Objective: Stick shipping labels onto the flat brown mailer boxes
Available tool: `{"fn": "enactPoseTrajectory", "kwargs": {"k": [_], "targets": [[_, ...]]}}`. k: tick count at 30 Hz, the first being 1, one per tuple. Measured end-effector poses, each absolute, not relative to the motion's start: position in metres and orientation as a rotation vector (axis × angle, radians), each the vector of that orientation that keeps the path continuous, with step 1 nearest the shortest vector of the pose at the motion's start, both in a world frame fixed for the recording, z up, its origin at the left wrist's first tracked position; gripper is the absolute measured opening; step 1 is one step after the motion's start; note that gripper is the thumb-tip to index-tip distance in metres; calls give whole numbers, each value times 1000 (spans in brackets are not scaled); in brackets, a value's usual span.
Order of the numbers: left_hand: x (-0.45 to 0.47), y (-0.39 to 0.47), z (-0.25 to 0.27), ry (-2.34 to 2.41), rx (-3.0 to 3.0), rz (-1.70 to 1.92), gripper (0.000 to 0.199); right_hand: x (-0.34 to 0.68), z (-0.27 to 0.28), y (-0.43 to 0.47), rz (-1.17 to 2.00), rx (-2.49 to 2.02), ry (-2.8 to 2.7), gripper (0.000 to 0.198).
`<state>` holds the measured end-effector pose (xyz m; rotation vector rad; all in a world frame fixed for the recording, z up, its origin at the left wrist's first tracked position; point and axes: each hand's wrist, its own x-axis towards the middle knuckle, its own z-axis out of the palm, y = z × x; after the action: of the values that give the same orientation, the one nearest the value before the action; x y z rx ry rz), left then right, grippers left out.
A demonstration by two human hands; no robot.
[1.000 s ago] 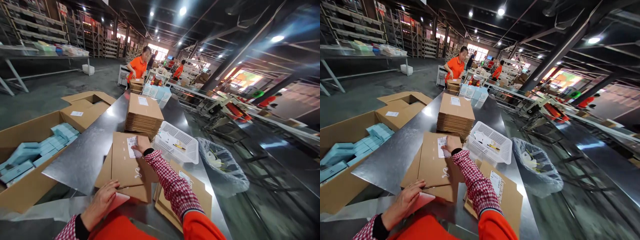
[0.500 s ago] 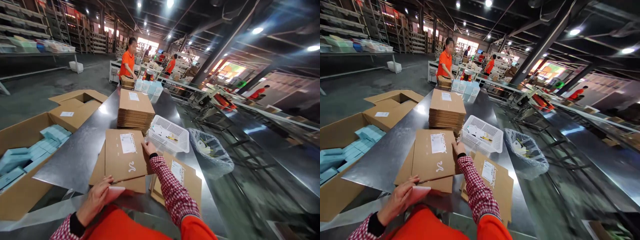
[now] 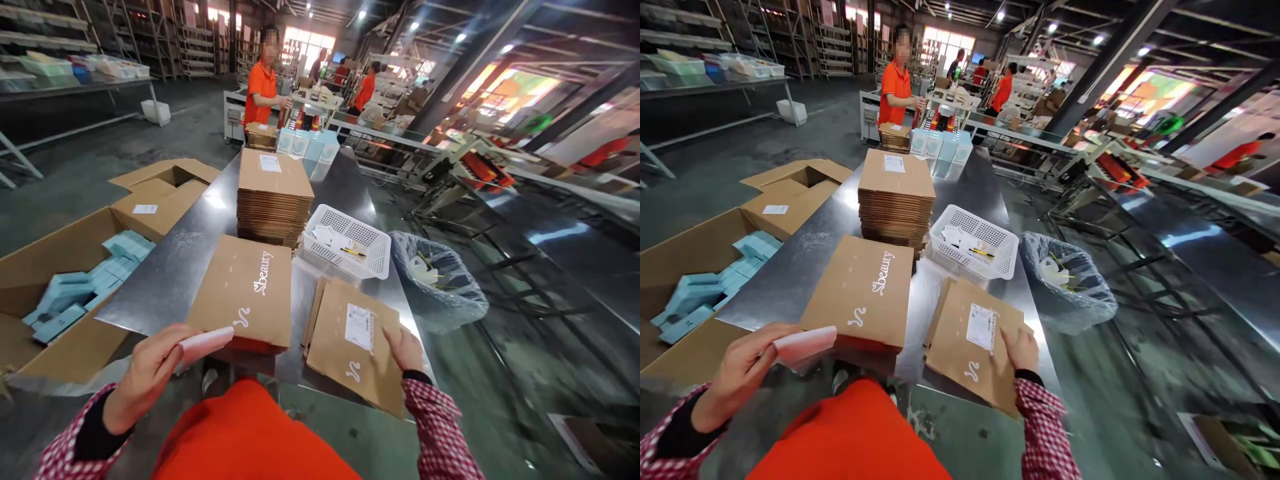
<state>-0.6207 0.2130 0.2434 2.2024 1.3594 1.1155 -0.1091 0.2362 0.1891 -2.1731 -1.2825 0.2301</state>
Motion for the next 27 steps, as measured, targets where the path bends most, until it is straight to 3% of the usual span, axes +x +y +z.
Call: {"fn": "enactPoseTrajectory", "kwargs": {"k": [2,5,7,10,13,16,22,27], "targets": [[-617,206,261,1345,2270,1111,32,-178,191,244,433,-1944,-1382,65],[-616,200,281,1343,2328,1194,27,-314,193,252,1247,-1005,-1712,85],[-625,201,288,1418,2303,1264,27,-391,193,250,1608,-626,-1794,70],[-649,207,289,1745,2162,1217,36,-444,186,240,1870,-542,-1599,45],[-665,207,277,2001,2027,1127,55,-441,179,235,1820,-657,-1488,39],[-652,198,254,1757,2111,1092,68,-429,180,236,1656,-791,-1555,36],[-605,192,216,1523,1835,1177,36,-424,195,236,1339,-974,-1629,34],[-600,202,210,1457,1833,1250,35,-419,215,236,1080,-939,-1717,16]]}}
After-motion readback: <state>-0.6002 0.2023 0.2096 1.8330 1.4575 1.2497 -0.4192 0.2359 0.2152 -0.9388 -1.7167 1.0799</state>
